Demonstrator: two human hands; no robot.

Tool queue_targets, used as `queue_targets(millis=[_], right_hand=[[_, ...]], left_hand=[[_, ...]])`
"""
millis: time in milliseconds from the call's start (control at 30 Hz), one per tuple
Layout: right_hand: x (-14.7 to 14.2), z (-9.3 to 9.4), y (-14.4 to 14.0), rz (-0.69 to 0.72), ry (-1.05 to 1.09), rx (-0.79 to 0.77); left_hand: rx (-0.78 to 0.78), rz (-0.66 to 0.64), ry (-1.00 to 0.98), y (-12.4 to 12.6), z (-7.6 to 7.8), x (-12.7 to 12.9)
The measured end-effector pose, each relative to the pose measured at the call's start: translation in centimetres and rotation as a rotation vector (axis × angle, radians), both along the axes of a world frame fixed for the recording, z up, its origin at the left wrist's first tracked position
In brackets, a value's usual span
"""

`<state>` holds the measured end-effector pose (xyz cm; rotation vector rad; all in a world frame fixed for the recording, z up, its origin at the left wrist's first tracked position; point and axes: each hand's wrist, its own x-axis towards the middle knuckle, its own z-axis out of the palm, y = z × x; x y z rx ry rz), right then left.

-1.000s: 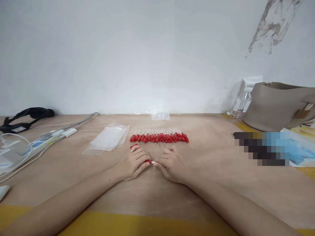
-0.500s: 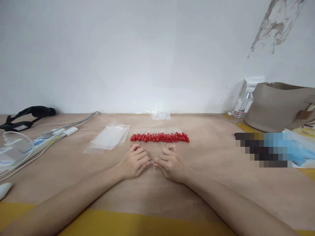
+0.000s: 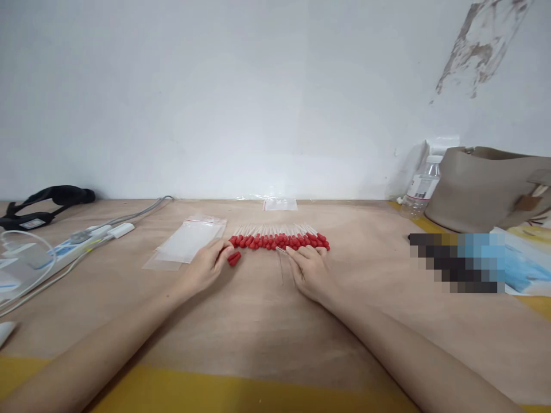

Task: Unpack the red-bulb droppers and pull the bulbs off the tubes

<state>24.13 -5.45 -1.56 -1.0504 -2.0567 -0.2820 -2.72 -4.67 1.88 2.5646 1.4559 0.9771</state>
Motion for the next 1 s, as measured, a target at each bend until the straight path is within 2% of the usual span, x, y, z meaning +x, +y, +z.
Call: queue_targets(millis=[100,200,333,467,633,767,900,1000], right_hand=[[-0.5,-0.5,0.6,-0.039,0.035,-0.146],[-0.9,-0.7,0.9,-0.079,0.039,-0.187],[-1.2,-0.9,1.1,-0.072,0.011,-0.158],[-1.4,-0.9,0.9,-0.051,-0.028,-0.191],[-1.4,-0.4,0.2,-0.051,-0.049,-0.256],[-1.1,-0.2,0.0,-0.109,0.005,-0.348],[-0.6,-0.4,0.4,-0.172,0.079,-0.494],[-0.6,-0.6,0.8,-0.173,0.132,-0.587]], left_hand=[[-0.115,0.146,-0.076,1.0,0.1,-1.0],[-0.183,0.271,-0.108,1.7,-0.7,-1.5],[-0.155,0.314,-0.151,2.4,-1.8,-1.0],[-0.196,0.339,-0.203,2.4,-1.9,-0.6],[-0.323,0.338,-0.311,2.2,-1.4,-1.4],[-0.417,0.317,-0.355,2.3,-1.1,-2.4],[-0.488,0.226,-0.387,2.6,-1.4,-3.0],[-0.466,0.159,-0.417,3.0,-2.0,-3.2]])
